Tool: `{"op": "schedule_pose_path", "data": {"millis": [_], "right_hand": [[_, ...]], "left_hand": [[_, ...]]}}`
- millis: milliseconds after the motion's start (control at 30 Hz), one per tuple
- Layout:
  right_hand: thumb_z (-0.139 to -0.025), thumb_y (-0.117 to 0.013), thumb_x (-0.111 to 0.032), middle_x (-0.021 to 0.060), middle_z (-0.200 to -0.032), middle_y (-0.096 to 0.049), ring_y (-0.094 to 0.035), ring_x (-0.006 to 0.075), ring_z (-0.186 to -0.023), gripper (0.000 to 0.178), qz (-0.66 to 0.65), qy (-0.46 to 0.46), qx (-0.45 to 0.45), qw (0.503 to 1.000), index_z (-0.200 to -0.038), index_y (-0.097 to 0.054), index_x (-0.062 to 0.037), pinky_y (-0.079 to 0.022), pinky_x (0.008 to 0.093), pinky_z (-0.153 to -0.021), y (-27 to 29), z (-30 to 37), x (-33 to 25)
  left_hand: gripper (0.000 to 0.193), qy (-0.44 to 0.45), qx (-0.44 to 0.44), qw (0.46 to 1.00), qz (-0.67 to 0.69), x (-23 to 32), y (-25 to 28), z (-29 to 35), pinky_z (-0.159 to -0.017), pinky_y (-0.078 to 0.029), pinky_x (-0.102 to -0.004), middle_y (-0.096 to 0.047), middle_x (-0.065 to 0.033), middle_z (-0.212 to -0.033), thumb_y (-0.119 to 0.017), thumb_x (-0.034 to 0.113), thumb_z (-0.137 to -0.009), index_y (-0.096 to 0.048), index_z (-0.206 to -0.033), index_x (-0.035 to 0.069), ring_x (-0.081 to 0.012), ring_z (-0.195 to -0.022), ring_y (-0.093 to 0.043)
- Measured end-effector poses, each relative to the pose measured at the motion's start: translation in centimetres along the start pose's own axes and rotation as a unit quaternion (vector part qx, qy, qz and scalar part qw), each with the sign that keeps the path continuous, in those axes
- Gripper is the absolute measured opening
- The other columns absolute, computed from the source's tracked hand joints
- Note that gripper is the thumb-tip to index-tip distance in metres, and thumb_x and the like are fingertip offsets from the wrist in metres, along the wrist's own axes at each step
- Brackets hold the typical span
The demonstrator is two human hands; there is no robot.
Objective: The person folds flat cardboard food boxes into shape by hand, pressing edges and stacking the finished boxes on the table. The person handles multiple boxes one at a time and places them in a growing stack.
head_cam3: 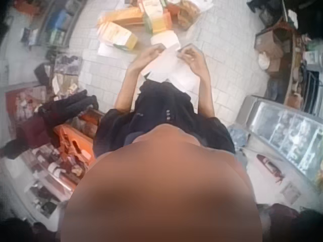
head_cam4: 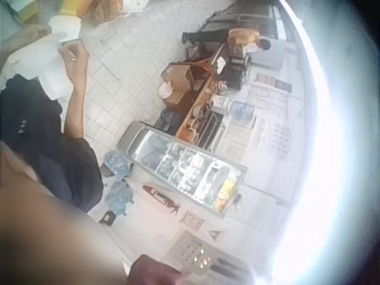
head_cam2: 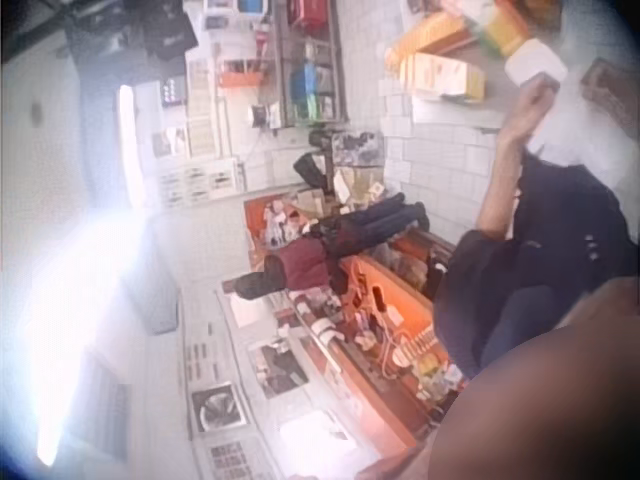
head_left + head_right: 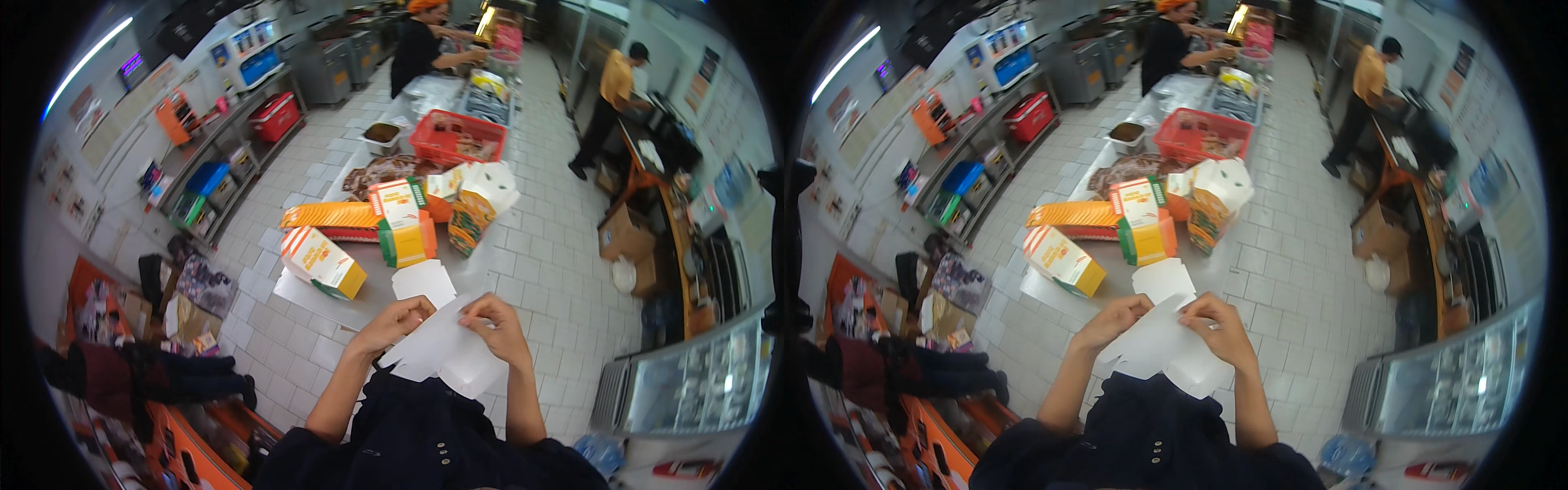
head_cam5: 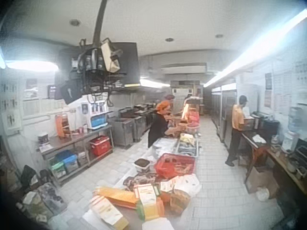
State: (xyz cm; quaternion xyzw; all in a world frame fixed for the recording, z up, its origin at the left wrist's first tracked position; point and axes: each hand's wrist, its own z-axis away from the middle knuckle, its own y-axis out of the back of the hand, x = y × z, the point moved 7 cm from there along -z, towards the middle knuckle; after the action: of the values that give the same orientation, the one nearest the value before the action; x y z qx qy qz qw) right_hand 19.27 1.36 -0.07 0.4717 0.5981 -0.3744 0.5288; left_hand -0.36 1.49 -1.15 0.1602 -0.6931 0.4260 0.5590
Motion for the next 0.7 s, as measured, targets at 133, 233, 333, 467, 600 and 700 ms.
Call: {"op": "schedule_pose_path", "data": {"millis": [133, 233, 333, 467, 600, 700], "right_hand": [[-0.094, -0.072, -0.002, 0.0141, -0.106, -0.076, -0.075, 0.0328, -0.102, 0.019, 0.106, 0.042, -0.045, 0.992, -0.112, -0.065, -0.0015, -0.056, 0.0376, -0.09, -0.5, 0.7, -1.6], [-0.098, -0.069, -0.006, 0.0143, -0.105, -0.076, -0.075, 0.0363, -0.1, 0.021, 0.109, 0.058, 0.024, 0.992, -0.118, -0.064, -0.0027, -0.056, 0.0397, -0.086, 0.5, 0.9, -1.9], [-0.102, -0.068, -0.013, 0.0171, -0.107, -0.077, -0.075, 0.0388, -0.097, 0.024, 0.161, 0.046, 0.004, 0.986, -0.124, -0.061, -0.0042, -0.057, 0.0409, -0.085, 1.0, 1.3, -1.8], [-0.104, -0.068, -0.018, 0.0195, -0.106, -0.078, -0.076, 0.0371, -0.096, 0.021, 0.147, 0.058, 0.037, 0.987, -0.117, -0.063, -0.0021, -0.057, 0.0416, -0.084, 2.0, 2.1, -2.4], [-0.103, -0.068, -0.016, 0.0161, -0.106, -0.075, -0.074, 0.0316, -0.099, 0.016, 0.104, 0.076, 0.065, 0.99, -0.107, -0.066, -0.0005, -0.056, 0.0395, -0.088, 1.6, 2.3, -2.9], [-0.103, -0.068, -0.015, 0.0121, -0.106, -0.071, -0.069, 0.0278, -0.102, 0.014, 0.094, 0.136, 0.099, 0.981, -0.103, -0.068, -0.0004, -0.054, 0.0378, -0.092, 1.4, 2.1, -3.7]], "left_hand": [[0.054, 0.003, 0.002, 0.928, -0.372, -1.4, -1.4, -1.5, -0.081, -0.056, -0.031, -0.069, -0.0073, -0.098, -0.088, 0.031, -0.089, -0.06, -0.125, 0.002, -0.0156, -0.089, -0.067], [0.061, -0.056, 0.141, 0.91, -0.385, -0.7, -1.9, -1.5, -0.084, -0.057, -0.0357, -0.07, -0.0124, -0.111, -0.093, 0.029, -0.083, -0.06, -0.126, 0.001, -0.0192, -0.101, -0.069], [0.025, -0.237, 0.063, 0.836, -0.491, 1.0, -4.6, -1.0, -0.08, -0.057, -0.0359, -0.072, -0.0127, -0.103, -0.078, 0.018, -0.094, -0.071, -0.112, 0.002, -0.0222, -0.09, -0.071], [0.013, -0.241, 0.032, 0.861, -0.447, 0.4, -3.8, -1.5, -0.073, -0.057, -0.033, -0.074, -0.0144, -0.099, -0.071, 0.005, -0.096, -0.075, -0.107, 0.001, -0.0228, -0.084, -0.072], [0.018, -0.279, 0.144, 0.851, -0.421, 0.3, -2.6, -1.2, -0.066, -0.057, -0.0314, -0.078, -0.0162, -0.101, -0.08, 0.004, -0.09, -0.075, -0.106, 0.0, -0.0218, -0.072, -0.071], [0.027, -0.332, 0.169, 0.77, -0.518, 0.8, -3.6, -0.7, -0.062, -0.057, -0.0285, -0.079, -0.0177, -0.107, -0.085, 0.004, -0.087, -0.073, -0.112, 0.001, -0.0179, -0.069, -0.072]]}}
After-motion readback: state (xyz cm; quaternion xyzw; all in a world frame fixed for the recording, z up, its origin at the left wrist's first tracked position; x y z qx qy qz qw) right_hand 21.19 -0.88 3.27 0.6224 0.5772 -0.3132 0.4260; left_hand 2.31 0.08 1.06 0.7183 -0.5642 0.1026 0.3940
